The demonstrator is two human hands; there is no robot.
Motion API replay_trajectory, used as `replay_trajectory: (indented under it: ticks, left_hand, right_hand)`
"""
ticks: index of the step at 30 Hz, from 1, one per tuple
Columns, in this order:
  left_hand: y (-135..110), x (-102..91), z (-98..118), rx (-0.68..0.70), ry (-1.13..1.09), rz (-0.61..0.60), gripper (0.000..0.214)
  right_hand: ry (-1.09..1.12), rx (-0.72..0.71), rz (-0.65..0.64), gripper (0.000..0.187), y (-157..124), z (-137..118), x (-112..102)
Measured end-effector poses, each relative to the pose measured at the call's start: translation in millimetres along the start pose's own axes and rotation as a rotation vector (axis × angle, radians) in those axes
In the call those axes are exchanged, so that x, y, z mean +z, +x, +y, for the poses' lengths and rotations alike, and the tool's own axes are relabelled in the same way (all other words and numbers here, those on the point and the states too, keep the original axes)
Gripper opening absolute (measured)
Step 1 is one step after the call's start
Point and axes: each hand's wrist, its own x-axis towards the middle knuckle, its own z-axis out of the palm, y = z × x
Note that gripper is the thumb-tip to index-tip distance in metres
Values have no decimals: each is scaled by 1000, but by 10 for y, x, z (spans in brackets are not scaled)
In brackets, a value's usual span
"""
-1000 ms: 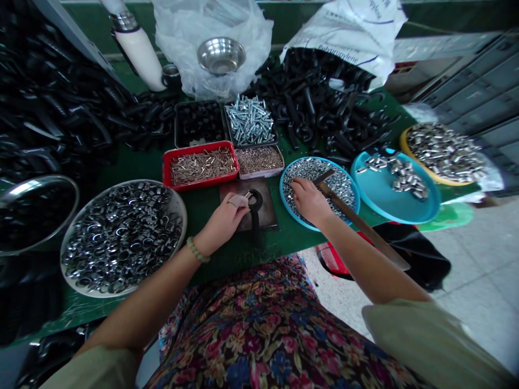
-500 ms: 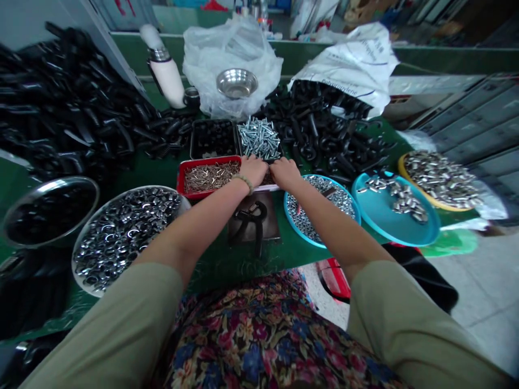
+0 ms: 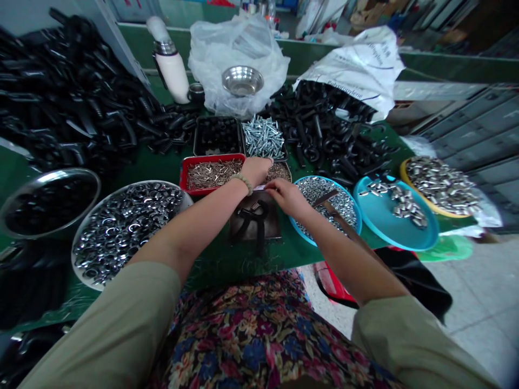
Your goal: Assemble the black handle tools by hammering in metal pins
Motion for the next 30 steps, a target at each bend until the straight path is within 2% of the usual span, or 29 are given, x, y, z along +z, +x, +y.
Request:
replay_trajectory:
  ticks: [4, 6, 9, 11, 14, 16, 18, 21, 23, 26, 30]
  left_hand:
    - [14, 18, 17, 24, -60, 22, 29]
    - [2, -13, 45, 36, -91, 43, 30]
    - [-108, -120, 81, 32, -141, 92, 28]
    - [-272, -197, 77, 23, -258, 147, 25]
    - [-646, -237, 22, 0, -614, 210, 16]
    - [-939, -191, -25, -42, -812, 197, 12]
    - [-1217, -100, -49, -101, -877, 180, 12]
    - [-1523, 70, -14, -142, -780, 213, 14]
    - [-1627, 174, 38, -119, -670, 264, 16]
    - [-1671, 278, 106, -73, -502, 300, 21]
    - [-1664, 293, 149, -73, -306, 242, 24]
  right_hand:
    - [143, 120, -27, 4, -197, -102, 212]
    - [130, 162, -20, 5, -204, -87, 276]
    - [60, 151, -33, 9, -186, -60, 316]
    - [7, 129, -52, 11, -180, -59, 327]
    - [-68, 102, -79, 12, -181, -81, 340]
    - [-131, 67, -94, 13, -181, -108, 348]
    - [-235, 18, -118, 16, -184, -147, 354]
    - [-440, -43, -184, 19, -201, -217, 357]
    - [-533, -68, -235, 21, -222, -249, 355]
    - [-576, -98, -283, 23, -264, -241, 343]
    - [-530, -149, -309, 23, -308, -175, 318]
